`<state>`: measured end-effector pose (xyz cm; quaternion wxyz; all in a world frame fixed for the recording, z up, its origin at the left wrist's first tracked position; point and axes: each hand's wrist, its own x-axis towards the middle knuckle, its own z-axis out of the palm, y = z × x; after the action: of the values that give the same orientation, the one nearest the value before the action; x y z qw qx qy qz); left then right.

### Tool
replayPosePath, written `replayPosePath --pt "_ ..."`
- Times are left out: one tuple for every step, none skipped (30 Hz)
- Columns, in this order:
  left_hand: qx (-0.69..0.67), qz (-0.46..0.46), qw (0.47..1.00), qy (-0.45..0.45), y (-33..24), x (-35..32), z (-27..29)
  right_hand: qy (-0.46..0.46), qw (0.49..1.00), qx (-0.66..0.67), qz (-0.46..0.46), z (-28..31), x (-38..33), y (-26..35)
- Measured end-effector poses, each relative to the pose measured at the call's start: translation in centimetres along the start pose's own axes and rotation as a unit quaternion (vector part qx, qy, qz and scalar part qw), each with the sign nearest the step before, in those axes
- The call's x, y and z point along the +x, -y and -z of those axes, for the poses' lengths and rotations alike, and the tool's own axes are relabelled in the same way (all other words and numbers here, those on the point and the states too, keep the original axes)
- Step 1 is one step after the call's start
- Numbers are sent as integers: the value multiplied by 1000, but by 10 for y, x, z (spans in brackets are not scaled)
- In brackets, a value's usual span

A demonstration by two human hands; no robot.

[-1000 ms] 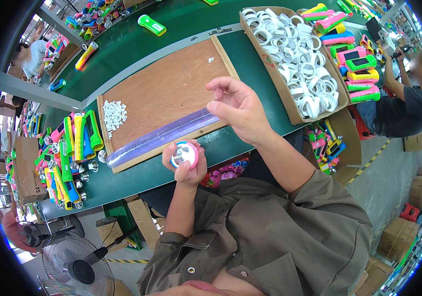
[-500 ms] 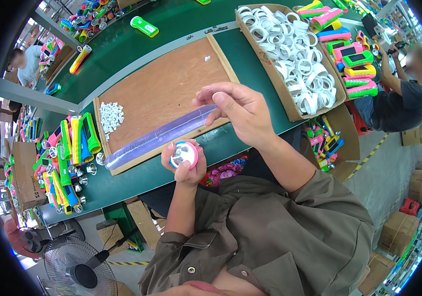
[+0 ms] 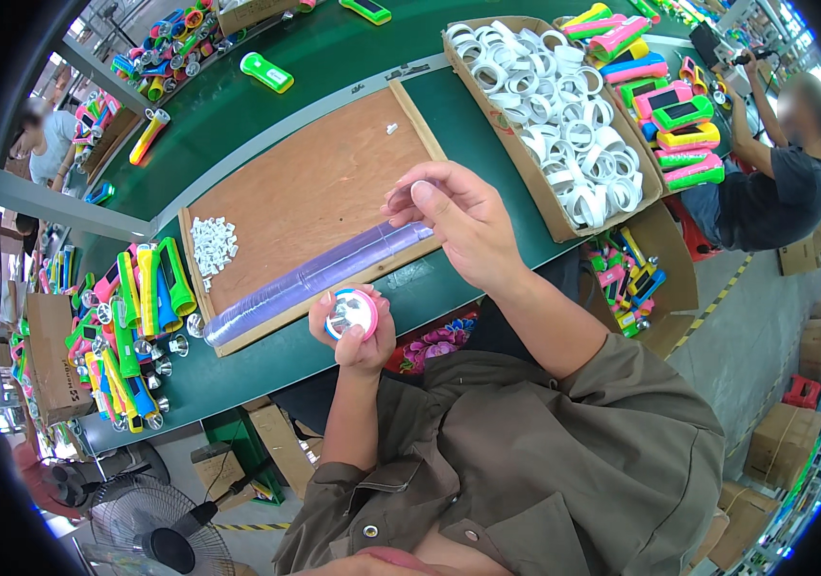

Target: The worker is seen assembling various components of colorful plastic flashlights on a factory assembly line.

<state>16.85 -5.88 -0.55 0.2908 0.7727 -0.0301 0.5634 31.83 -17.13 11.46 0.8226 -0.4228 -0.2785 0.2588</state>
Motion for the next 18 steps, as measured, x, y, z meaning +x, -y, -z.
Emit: replayPosePath --pt "-1 2 1000 1 0 -2 1 -3 1000 19 -3 -1 0 -1" --pt "2 5 1000 1 1 -4 2 -2 1000 21 -7 0 0 -3" --pt "-9 -1 1000 -6 3 -7 1 11 999 34 4 3 1 -5" --pt "-16 -4 1000 -13 2 -4 2 25 998 50 10 4 1 -8" --pt "-6 3 1000 -13 1 -1 3 29 998 55 0 5 -2 -9" --pt "15 -9 1000 -3 1 1 1 26 992 -94 74 6 -6 -10" --pt "36 -16 999 8 -2 5 -1 26 960 -239 144 5 -12 -10" --pt "7 -15 1000 24 -1 8 0 37 964 -228 129 -3 -18 -12" --pt "-2 -11 999 54 -2 12 2 82 915 -333 212 -11 -23 -11" --pt "23 -26 998 59 -7 24 2 125 843 -430 297 -15 -26 -12" --pt "-4 -21 1000 17 -3 22 -4 174 826 -442 304 -14 -30 -19" --pt "-32 -19 999 -26 -1 20 -9 183 829 -435 299 -17 -33 -22" --pt "-24 -16 999 -28 5 17 -12 191 829 -440 288 -19 -35 -24" --pt "-55 -18 998 -34 9 15 -14 199 827 -447 277 -22 -36 -26" --pt "-87 -21 995 -41 11 13 -15 218 813 -462 279 -21 -37 -26" --pt "-86 -22 995 -42 9 13 -15 219 813 -461 280 -20 -37 -27" --pt "-76 5 997 -24 5 13 -16 214 808 -466 290 -18 -38 -30" --pt "-66 33 997 -6 3 13 -15 209 803 -471 301 -17 -38 -32"
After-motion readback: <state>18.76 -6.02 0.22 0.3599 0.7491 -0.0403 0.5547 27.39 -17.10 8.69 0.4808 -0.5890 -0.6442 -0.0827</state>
